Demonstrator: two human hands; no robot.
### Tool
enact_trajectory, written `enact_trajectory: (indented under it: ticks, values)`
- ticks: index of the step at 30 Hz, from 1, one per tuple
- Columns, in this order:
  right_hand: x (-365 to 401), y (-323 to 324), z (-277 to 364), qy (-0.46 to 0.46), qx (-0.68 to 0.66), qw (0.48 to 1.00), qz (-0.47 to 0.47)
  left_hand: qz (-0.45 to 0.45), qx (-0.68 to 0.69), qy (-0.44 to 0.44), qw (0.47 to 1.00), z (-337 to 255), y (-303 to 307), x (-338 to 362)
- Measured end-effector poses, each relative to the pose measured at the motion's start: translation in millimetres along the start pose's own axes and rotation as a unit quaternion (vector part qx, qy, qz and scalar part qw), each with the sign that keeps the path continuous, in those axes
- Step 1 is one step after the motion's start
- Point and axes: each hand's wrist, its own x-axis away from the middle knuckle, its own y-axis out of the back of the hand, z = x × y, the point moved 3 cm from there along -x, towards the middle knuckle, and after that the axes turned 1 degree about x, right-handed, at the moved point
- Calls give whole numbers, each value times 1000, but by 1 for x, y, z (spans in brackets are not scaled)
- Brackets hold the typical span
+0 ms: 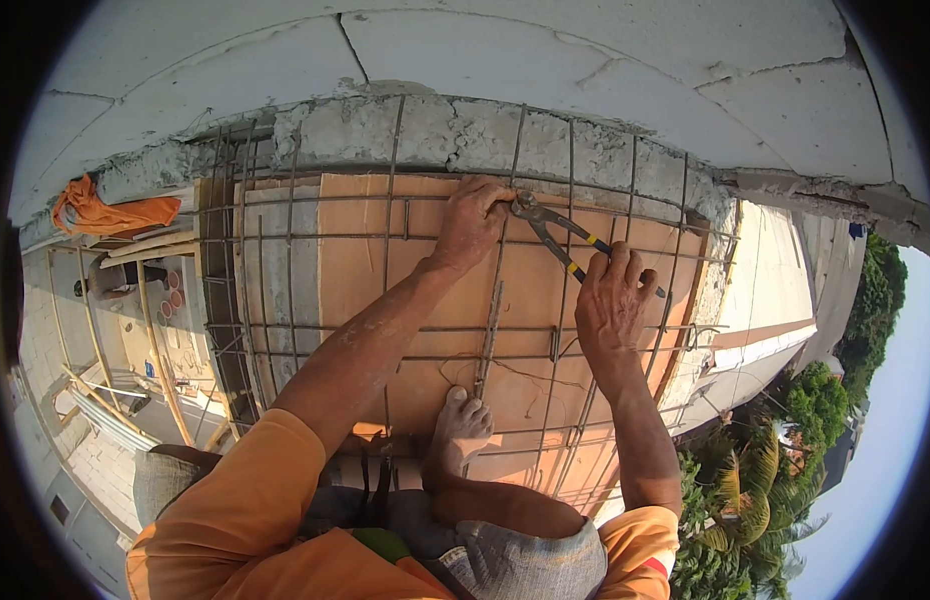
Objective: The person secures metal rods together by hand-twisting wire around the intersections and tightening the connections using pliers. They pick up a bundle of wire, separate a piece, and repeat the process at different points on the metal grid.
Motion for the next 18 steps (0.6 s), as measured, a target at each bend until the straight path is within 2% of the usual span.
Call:
enact_trajectory:
  ticks: [1, 3, 4, 6, 8, 10, 11, 12, 13, 14, 15, 16, 17, 18]
  values:
    - [0, -1, 0, 1, 0, 1000, 0, -3, 0, -3, 1000, -1, 0, 0]
    - [0, 0, 0, 35, 50, 995, -79, -7, 2, -6, 1000, -1, -1, 0]
    - [0, 0, 0, 37, 52, 995, -78, -6, 4, -1, 1000, -1, -2, 0]
    - [-1, -7, 0, 7, -1, 999, 49, -7, 5, 5, 1000, 2, -1, 1]
    - [-2, -1, -3, 29, -25, 998, 58, -2, -23, -28, 999, -5, 3, 0]
    - [-7, 12, -13, 50, -44, 996, 67, -9, 21, 2, 1000, -16, 9, 3]
    - [-14, 16, -18, 38, -163, 968, 186, -13, 62, 31, 997, -23, 14, 6]
    - [-22, 18, -23, 24, -276, 912, 301, -15, 63, 31, 997, -30, 13, 15]
    - [-30, 18, -28, 24, -304, 883, 357, -44, 136, 100, 985, -36, 8, 31]
    - [-35, 19, -31, 23, -303, 883, 358, -71, 207, 165, 962, -41, 3, 40]
    - [-33, 17, -31, -43, -475, 758, 445, -69, 210, 167, 961, -47, -2, 42]
    - [-29, 17, -29, -108, -621, 591, 504, -46, 336, 347, 874, -44, -14, 47]
    - [-26, 15, -29, -109, -667, 534, 509, -20, 443, 508, 739, -45, -28, 54]
    - [-24, 10, -29, -109, -666, 535, 508, -20, 444, 507, 739, -47, -36, 51]
